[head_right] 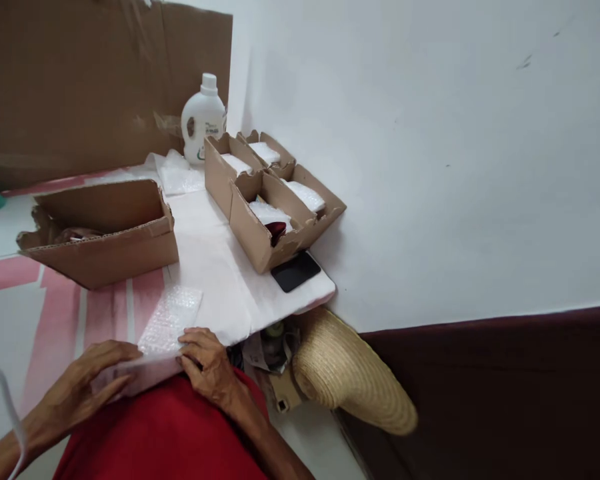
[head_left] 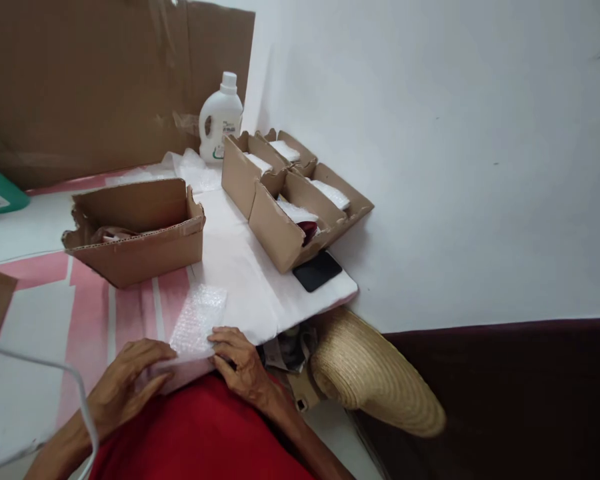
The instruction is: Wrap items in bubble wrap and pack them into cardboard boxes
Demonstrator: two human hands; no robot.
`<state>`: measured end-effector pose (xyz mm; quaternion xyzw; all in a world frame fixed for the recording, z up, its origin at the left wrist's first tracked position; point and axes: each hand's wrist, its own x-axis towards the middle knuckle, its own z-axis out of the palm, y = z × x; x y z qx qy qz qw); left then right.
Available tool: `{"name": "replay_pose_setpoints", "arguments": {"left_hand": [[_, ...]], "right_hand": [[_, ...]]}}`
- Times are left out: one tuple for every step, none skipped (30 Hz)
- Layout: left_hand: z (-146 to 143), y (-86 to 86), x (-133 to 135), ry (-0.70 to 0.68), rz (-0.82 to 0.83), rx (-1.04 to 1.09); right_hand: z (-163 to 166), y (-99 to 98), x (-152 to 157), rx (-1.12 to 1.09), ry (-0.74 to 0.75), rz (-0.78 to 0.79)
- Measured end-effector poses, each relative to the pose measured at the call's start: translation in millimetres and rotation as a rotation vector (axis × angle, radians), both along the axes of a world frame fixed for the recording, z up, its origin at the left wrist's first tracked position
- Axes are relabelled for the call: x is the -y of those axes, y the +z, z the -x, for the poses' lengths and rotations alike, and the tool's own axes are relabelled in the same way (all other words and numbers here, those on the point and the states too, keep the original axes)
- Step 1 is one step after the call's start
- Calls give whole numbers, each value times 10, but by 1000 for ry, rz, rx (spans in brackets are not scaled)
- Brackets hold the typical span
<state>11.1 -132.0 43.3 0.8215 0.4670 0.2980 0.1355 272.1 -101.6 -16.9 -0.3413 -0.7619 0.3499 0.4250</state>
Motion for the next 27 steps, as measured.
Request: {"name": "replay_pose_setpoints", "arguments": {"left_hand": [[1,-24,10,0,17,18],[-12,-47,17,12,33,35],[-37,-72,25,40,47,51],[-67,-99,33,80,64,63],[-98,-129,42,120,81,67],[-127,-163,54,152,97,66],[-153,-199,69,173,111,62],[-174,-237,85,185,117,59],[-193,-274,101,194,122,54],[-210,-310,117,207,125,51],[-228,-342,131,228,127,48],[-248,-371,141,253,131,43],[-271,-394,147,281,134,35],[-297,-413,149,308,130,29],[-325,-427,147,331,113,26],[-354,-435,142,349,88,24],[-382,-437,136,365,56,19],[-407,-434,132,383,18,11],[-428,-424,132,401,-25,4],[-442,-409,137,416,-69,-2],[-448,-390,149,430,-116,-5],[-447,-369,167,434,-160,-12],[-440,-350,189,417,-198,-24],[-428,-335,214,378,-221,-43],[-413,-326,238,324,-229,-72],[-400,-324,259,266,-224,-105],[-389,-331,276,214,-208,-135]], "right_hand": [[-2,-3,3,4,4,-10],[-3,-3,9,11,3,-19],[-5,-1,19,21,-2,-26],[-8,2,34,32,-13,-27],[-10,6,51,42,-32,-25],[-11,9,71,52,-58,-20],[-10,11,91,61,-91,-14],[-7,10,110,68,-128,-12],[-1,7,127,74,-169,-16],[9,2,141,82,-207,-24],[21,-4,150,93,-240,-32],[33,-11,157,106,-267,-40],[46,-17,160,120,-284,-48],[58,-22,162,135,-294,-52],[68,-26,163,149,-300,-49],[74,-30,164,160,-307,-42],[78,-33,165,167,-316,-30],[80,-37,167,171,-327,-15],[79,-41,170,174,-339,0],[77,-47,172,177,-348,9],[75,-53,173,181,-348,9],[73,-59,173,187,-340,0],[71,-64,172,197,-328,-15],[70,-69,169,209,-315,-34],[71,-72,166,222,-302,-52],[71,-73,162,234,-292,-69],[72,-74,158,244,-286,-82]]}}
